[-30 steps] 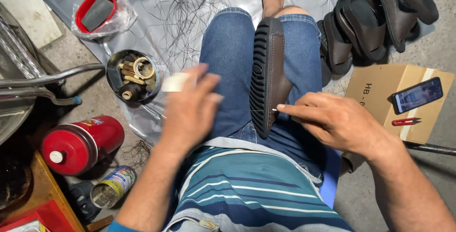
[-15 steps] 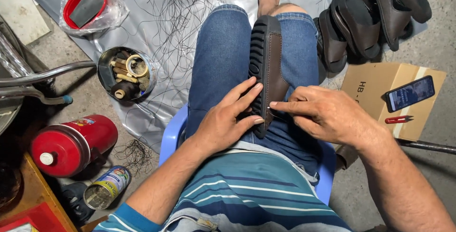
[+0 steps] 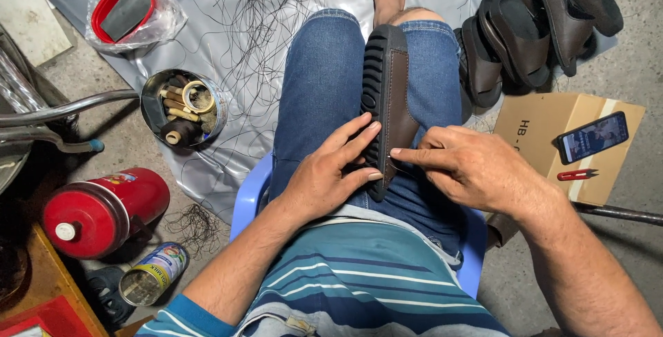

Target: Manually stitching the sole of a leather shoe using a stitching awl and thread.

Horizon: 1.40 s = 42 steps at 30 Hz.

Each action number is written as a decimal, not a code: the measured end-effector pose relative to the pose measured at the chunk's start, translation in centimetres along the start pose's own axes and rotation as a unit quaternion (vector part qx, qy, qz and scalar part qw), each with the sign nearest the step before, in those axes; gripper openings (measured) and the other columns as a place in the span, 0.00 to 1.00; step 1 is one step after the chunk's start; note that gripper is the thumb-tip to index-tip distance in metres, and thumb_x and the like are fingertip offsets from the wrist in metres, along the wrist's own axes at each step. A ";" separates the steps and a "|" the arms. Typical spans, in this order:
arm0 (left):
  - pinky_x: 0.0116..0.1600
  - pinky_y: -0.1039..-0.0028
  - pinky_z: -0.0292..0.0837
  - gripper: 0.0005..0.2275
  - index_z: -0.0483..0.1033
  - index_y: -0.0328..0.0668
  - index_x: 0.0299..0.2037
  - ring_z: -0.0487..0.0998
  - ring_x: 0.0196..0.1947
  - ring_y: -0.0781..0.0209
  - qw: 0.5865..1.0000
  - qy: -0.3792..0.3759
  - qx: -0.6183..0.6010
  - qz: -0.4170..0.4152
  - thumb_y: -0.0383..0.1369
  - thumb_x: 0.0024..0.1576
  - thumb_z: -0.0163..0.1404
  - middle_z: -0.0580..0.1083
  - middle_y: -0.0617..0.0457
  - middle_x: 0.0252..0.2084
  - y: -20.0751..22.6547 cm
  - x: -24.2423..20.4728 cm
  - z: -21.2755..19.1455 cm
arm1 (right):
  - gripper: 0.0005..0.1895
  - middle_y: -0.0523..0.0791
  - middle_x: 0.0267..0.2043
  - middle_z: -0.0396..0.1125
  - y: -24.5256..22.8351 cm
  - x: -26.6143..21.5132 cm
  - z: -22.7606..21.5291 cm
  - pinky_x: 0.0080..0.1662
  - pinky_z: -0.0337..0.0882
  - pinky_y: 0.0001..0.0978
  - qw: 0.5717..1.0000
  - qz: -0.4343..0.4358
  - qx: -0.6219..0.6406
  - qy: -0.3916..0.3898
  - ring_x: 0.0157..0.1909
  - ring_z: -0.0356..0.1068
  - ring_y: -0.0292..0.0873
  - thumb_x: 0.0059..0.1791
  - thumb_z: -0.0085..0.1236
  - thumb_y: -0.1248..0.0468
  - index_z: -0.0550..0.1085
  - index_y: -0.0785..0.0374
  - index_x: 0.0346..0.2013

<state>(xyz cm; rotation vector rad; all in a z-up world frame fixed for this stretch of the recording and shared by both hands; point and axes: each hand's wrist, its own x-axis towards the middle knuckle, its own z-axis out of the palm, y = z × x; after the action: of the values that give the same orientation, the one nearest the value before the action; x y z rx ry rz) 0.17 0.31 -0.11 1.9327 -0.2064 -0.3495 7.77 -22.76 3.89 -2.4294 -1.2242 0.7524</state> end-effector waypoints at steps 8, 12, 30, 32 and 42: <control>0.56 0.69 0.68 0.27 0.55 0.60 0.60 0.62 0.63 0.58 0.999 0.011 0.027 0.013 0.37 0.50 0.54 0.56 0.54 0.65 -0.6 0.2 0.4 | 0.24 0.39 0.33 0.57 -3.9 0.6 -1.3 0.20 0.73 0.39 0.982 0.109 -0.132 -0.086 0.32 0.61 0.42 0.43 0.45 0.55 0.63 0.39 0.55; 0.46 0.73 0.73 0.27 0.56 0.69 0.58 0.68 0.57 0.64 0.999 0.010 0.032 -0.022 0.41 0.48 0.55 0.57 0.60 0.64 -0.8 0.4 0.4 | 0.22 0.38 0.32 0.59 -3.8 0.3 0.1 0.21 0.69 0.39 0.983 0.101 -0.150 -0.011 0.33 0.62 0.42 0.42 0.47 0.56 0.66 0.41 0.51; 0.45 0.64 0.75 0.27 0.61 0.63 0.58 0.77 0.42 0.51 0.998 0.058 -0.022 -0.014 0.40 0.47 0.56 0.62 0.55 0.60 0.0 0.3 0.1 | 0.08 0.40 0.31 0.68 -2.2 1.7 2.9 0.32 0.69 0.32 0.975 0.003 0.038 0.218 0.33 0.69 0.42 0.41 0.55 0.65 0.73 0.55 0.35; 0.46 0.65 0.75 0.28 0.60 0.61 0.59 0.75 0.44 0.51 0.996 0.076 -0.035 -0.021 0.39 0.46 0.57 0.63 0.54 0.58 0.0 -0.1 0.2 | 0.09 0.39 0.33 0.68 -2.9 1.5 2.6 0.32 0.70 0.32 0.974 0.006 0.021 0.224 0.35 0.69 0.42 0.41 0.54 0.64 0.73 0.54 0.36; 0.41 0.69 0.74 0.07 0.81 0.59 0.32 0.78 0.37 0.59 0.960 -0.090 0.120 -0.235 0.38 0.45 0.53 0.77 0.60 0.34 2.0 -3.3 -5.5 | 0.08 0.38 0.37 0.66 -3.8 -0.8 2.4 0.35 0.68 0.25 0.965 -0.002 -0.039 0.261 0.36 0.67 0.40 0.47 0.46 0.63 0.73 0.52 0.39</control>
<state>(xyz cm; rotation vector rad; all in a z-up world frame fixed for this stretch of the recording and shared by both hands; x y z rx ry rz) -1.03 5.33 4.16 2.1818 0.1039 -0.8489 3.57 -21.08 4.08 -2.4550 -1.0546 0.0414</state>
